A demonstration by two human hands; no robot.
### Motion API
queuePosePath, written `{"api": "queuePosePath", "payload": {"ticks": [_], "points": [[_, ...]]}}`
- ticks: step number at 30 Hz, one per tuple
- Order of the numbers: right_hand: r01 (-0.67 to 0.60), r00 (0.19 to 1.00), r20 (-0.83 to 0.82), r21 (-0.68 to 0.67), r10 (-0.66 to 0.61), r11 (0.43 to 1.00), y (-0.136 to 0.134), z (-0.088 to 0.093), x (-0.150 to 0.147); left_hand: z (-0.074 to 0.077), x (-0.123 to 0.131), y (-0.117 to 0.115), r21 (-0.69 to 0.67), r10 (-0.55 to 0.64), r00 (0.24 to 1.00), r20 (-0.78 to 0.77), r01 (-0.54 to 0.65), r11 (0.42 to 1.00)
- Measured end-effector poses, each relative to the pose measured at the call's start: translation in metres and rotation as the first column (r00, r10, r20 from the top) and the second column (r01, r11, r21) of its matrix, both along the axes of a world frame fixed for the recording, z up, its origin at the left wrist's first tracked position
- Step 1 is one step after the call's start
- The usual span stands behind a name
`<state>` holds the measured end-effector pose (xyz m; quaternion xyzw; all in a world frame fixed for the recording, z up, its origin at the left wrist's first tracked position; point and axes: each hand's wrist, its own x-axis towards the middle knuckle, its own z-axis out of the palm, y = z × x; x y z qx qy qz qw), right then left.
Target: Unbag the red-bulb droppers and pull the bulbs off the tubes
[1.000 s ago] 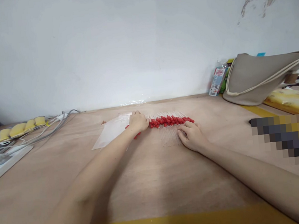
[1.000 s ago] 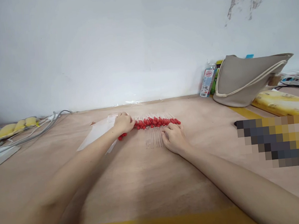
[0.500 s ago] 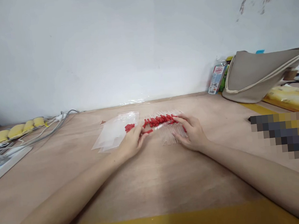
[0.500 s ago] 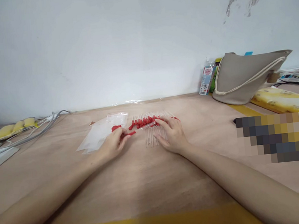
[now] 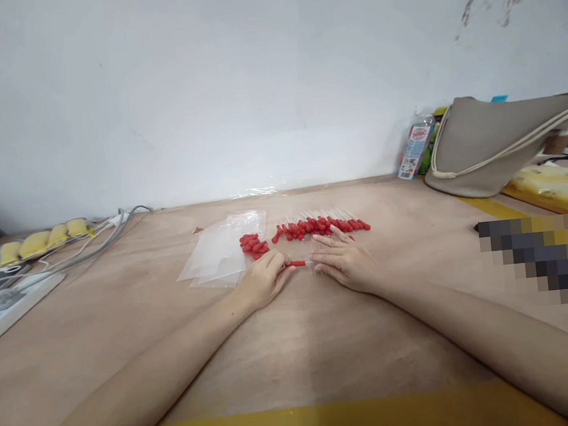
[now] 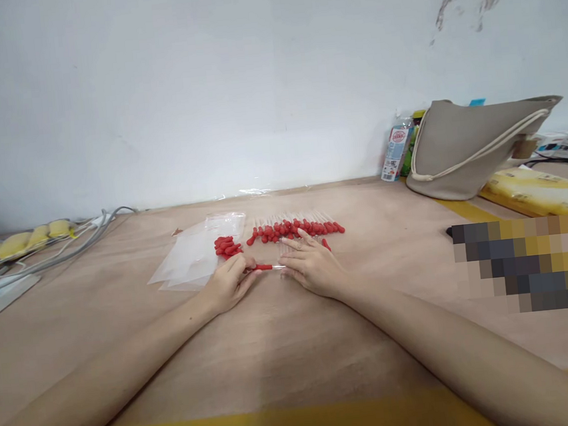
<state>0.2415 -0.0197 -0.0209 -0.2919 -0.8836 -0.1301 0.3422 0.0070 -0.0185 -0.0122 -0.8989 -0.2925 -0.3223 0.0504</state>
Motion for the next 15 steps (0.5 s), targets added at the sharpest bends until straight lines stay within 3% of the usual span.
{"api": "queuePosePath", "payload": {"ticks": [6,15], "points": [[-0.056,0.997,-0.057,0.047,0.059,0.997,-0.004,-0.005,-0.008,0.007,0.012,0.000,0.128,0.006,0.995,-0.104,0.007,0.992],[-0.205,0.973,-0.090,0.063,0.210,0.977,0.000,-0.010,-0.010,0.010,0.018,-0.003,0.200,-0.003,0.975,-0.224,0.049,0.979]]}}
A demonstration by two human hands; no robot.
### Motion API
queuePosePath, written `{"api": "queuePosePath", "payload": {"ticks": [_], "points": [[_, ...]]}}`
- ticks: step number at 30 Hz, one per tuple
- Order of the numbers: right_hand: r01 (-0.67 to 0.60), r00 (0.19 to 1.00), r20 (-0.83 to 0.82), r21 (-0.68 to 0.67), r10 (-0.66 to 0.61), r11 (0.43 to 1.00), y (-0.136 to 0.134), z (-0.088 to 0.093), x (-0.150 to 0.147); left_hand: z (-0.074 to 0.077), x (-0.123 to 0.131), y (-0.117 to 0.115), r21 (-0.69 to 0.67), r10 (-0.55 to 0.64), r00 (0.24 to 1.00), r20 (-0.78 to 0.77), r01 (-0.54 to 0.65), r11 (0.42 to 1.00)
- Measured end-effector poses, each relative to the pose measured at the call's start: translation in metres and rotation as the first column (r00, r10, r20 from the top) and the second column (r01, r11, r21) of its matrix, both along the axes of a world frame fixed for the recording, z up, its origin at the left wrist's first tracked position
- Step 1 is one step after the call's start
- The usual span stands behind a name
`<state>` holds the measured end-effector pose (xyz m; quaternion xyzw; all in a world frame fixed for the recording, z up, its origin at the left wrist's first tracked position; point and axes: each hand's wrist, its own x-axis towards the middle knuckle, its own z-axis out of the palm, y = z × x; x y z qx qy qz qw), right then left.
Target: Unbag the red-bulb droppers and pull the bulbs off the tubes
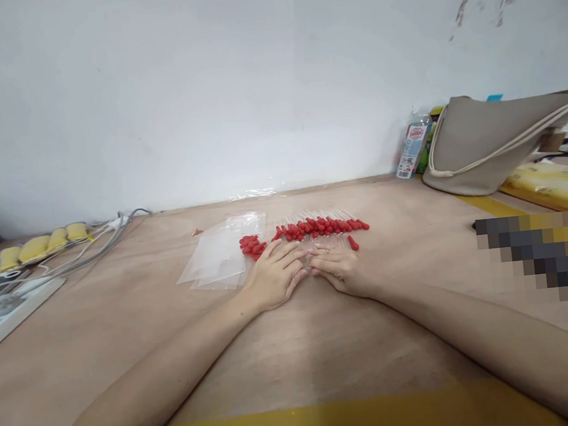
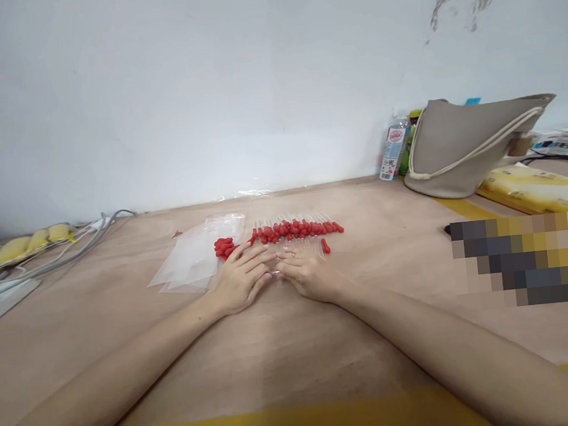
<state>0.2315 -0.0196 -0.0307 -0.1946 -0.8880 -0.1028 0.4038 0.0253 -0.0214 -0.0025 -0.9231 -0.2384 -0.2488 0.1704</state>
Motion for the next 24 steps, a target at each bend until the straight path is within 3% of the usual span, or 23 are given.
{"api": "queuePosePath", "payload": {"ticks": [4,10,15,20,22,24], "points": [[0.007,1.000,0.012,0.060,-0.008,0.998,-0.001,0.001,0.001,0.000,-0.002,0.000,-0.021,0.005,1.000,-0.026,-0.006,1.000],[0.070,0.996,0.047,0.021,-0.071,0.997,-0.003,0.002,0.005,0.003,-0.004,0.001,-0.093,0.024,0.998,-0.055,-0.029,0.995],[0.051,0.999,0.003,0.075,-0.052,0.996,-0.005,0.003,0.008,0.005,-0.004,-0.001,-0.074,-0.001,0.998,-0.062,-0.004,0.997],[0.023,1.000,-0.004,0.044,-0.022,0.999,-0.007,0.005,0.017,0.005,-0.005,-0.004,-0.040,-0.035,0.997,-0.066,0.032,0.999],[0.043,0.998,-0.039,0.038,-0.041,0.998,-0.007,0.009,0.025,0.004,-0.009,-0.004,-0.043,0.009,0.999,-0.051,-0.011,0.999],[0.141,0.985,-0.109,0.021,-0.138,0.990,-0.006,0.014,0.033,0.007,-0.015,-0.002,-0.081,0.111,0.994,0.002,-0.111,0.991]]}}
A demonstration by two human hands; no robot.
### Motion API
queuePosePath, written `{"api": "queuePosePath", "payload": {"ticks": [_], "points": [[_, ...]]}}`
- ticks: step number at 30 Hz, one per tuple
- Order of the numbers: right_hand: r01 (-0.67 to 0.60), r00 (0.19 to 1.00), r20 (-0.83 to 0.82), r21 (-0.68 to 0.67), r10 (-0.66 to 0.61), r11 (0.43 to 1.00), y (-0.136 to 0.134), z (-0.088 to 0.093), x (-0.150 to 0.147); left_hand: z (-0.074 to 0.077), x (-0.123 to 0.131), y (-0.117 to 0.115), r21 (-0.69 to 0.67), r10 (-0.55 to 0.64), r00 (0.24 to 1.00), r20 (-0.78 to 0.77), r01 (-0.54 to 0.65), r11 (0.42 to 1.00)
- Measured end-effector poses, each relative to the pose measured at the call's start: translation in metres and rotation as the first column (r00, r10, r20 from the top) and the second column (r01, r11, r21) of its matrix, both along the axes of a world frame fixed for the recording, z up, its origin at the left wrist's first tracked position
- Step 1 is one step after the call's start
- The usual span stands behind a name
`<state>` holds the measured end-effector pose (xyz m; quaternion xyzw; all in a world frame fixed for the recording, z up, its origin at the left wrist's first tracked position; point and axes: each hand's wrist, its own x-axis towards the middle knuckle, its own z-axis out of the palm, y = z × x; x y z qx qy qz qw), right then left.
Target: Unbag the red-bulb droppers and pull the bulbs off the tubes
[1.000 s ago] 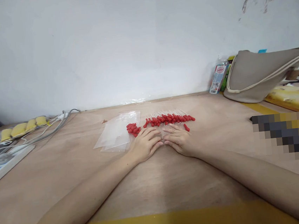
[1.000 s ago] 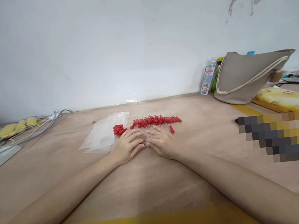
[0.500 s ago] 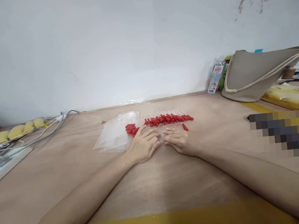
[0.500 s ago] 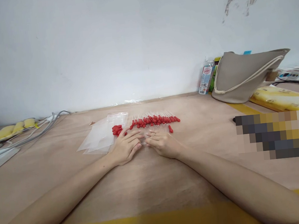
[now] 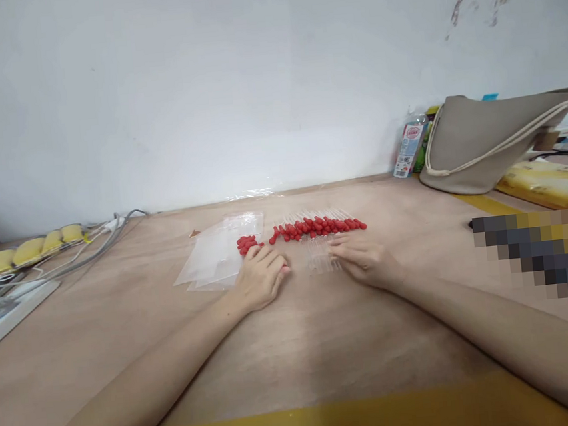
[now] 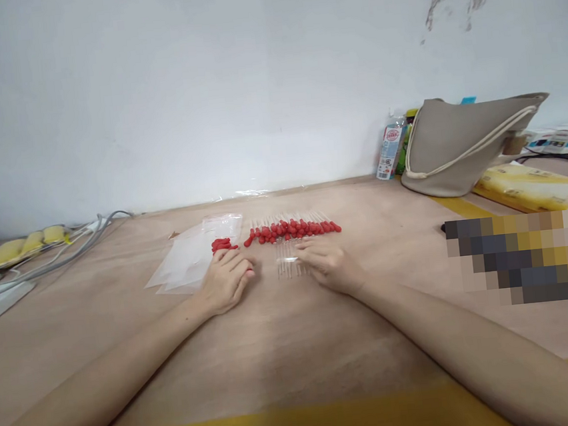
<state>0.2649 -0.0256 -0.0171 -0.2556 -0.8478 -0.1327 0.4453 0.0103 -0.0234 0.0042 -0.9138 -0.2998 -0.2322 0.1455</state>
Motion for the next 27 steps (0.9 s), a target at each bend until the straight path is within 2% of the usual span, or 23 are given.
{"api": "queuePosePath", "payload": {"ticks": [2,4,6,7,10,15,18,21,24,27], "points": [[0.167,0.984,-0.052,-0.031,-0.169,0.985,0.001,0.004,0.006,0.007,-0.007,0.007,-0.081,0.144,0.984,0.102,-0.136,0.987],[0.321,0.945,-0.047,-0.065,-0.324,0.945,0.003,0.005,0.007,0.019,-0.014,0.020,-0.201,0.301,0.933,0.196,-0.262,0.944],[0.426,0.903,-0.012,-0.095,-0.429,0.900,0.004,0.003,0.003,0.032,-0.021,0.037,-0.331,0.459,0.862,0.217,-0.377,0.865],[0.464,0.884,0.001,-0.109,-0.467,0.879,0.004,0.002,0.001,0.038,-0.025,0.047,-0.428,0.563,0.803,0.193,-0.448,0.785],[0.548,0.835,0.035,-0.150,-0.550,0.823,0.005,-0.001,-0.004,0.050,-0.035,0.074,-0.539,0.676,0.727,0.121,-0.523,0.660],[0.611,0.791,0.108,-0.184,-0.602,0.770,0.006,-0.001,-0.002,0.053,-0.039,0.094,-0.616,0.754,0.657,0.018,-0.587,0.526],[0.626,0.780,0.114,-0.173,-0.616,0.760,0.005,0.000,-0.001,0.054,-0.038,0.095,-0.632,0.759,0.651,-0.030,-0.601,0.490],[0.623,0.782,0.117,-0.169,-0.612,0.764,0.004,-0.001,-0.002,0.056,-0.040,0.095,-0.612,0.763,0.645,-0.053,-0.624,0.485],[0.595,0.804,0.129,-0.164,-0.581,0.787,0.003,-0.002,-0.003,0.058,-0.044,0.096,-0.557,0.770,0.636,-0.045,-0.656,0.510],[0.571,0.820,0.144,-0.152,-0.554,0.807,0.004,-0.004,-0.004,0.058,-0.041,0.098,-0.492,0.755,0.655,-0.033,-0.668,0.558]]}}
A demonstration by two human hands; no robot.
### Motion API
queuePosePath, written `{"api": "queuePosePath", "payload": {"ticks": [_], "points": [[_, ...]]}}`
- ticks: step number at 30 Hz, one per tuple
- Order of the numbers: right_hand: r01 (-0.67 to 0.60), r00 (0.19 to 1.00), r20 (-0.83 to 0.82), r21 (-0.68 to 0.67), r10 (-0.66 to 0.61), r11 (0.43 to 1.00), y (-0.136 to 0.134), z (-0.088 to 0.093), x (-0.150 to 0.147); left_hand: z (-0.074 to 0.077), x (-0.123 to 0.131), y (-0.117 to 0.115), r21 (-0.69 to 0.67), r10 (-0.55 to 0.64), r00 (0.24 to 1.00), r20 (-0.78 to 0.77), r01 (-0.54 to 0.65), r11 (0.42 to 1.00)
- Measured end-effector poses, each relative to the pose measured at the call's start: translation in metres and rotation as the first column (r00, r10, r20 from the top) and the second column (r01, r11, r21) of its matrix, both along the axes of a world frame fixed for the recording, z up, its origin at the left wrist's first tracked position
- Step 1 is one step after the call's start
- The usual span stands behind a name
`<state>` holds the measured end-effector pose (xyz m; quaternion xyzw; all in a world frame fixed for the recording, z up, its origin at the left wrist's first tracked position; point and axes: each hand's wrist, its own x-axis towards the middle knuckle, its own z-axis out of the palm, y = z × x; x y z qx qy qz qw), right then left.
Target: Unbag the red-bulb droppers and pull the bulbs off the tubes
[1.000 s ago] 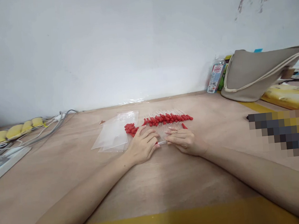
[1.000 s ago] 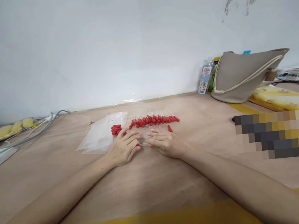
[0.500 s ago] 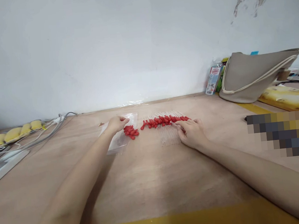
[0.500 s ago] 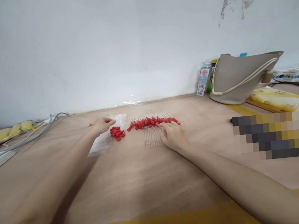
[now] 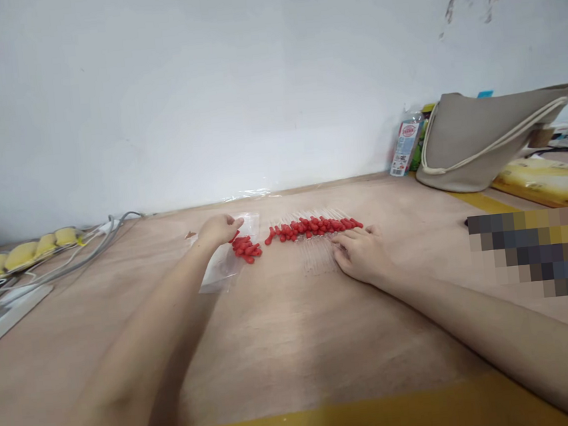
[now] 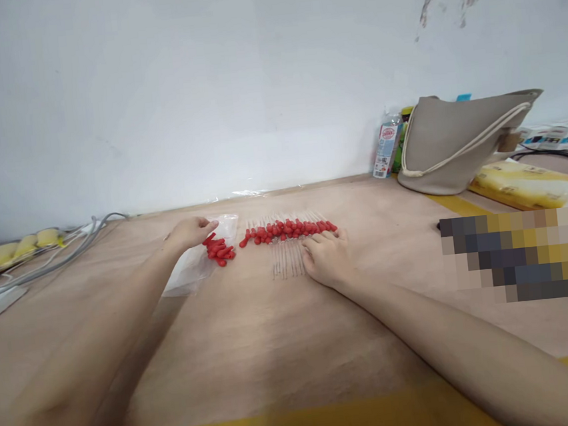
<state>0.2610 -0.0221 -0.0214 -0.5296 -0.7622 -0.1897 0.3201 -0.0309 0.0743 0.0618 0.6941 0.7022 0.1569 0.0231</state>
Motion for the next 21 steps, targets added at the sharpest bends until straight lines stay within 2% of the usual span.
{"api": "queuePosePath", "payload": {"ticks": [6,9,14,21], "points": [[-0.033,0.998,0.053,-0.022,0.035,0.999,-0.001,0.001,-0.002,-0.012,0.031,-0.006,0.065,-0.214,0.973,-0.085,0.220,0.973],[-0.041,0.997,0.067,-0.041,0.044,0.998,-0.004,0.004,-0.003,-0.018,0.045,-0.008,0.057,-0.265,0.959,-0.100,0.272,0.961],[-0.037,0.997,0.059,-0.052,0.040,0.998,-0.005,0.005,-0.003,-0.023,0.052,-0.006,0.048,-0.252,0.965,-0.067,0.255,0.966],[-0.041,0.999,-0.030,-0.025,0.041,0.999,-0.002,0.002,-0.004,-0.025,0.050,-0.014,-0.047,-0.150,0.979,0.138,0.157,0.986]]}}
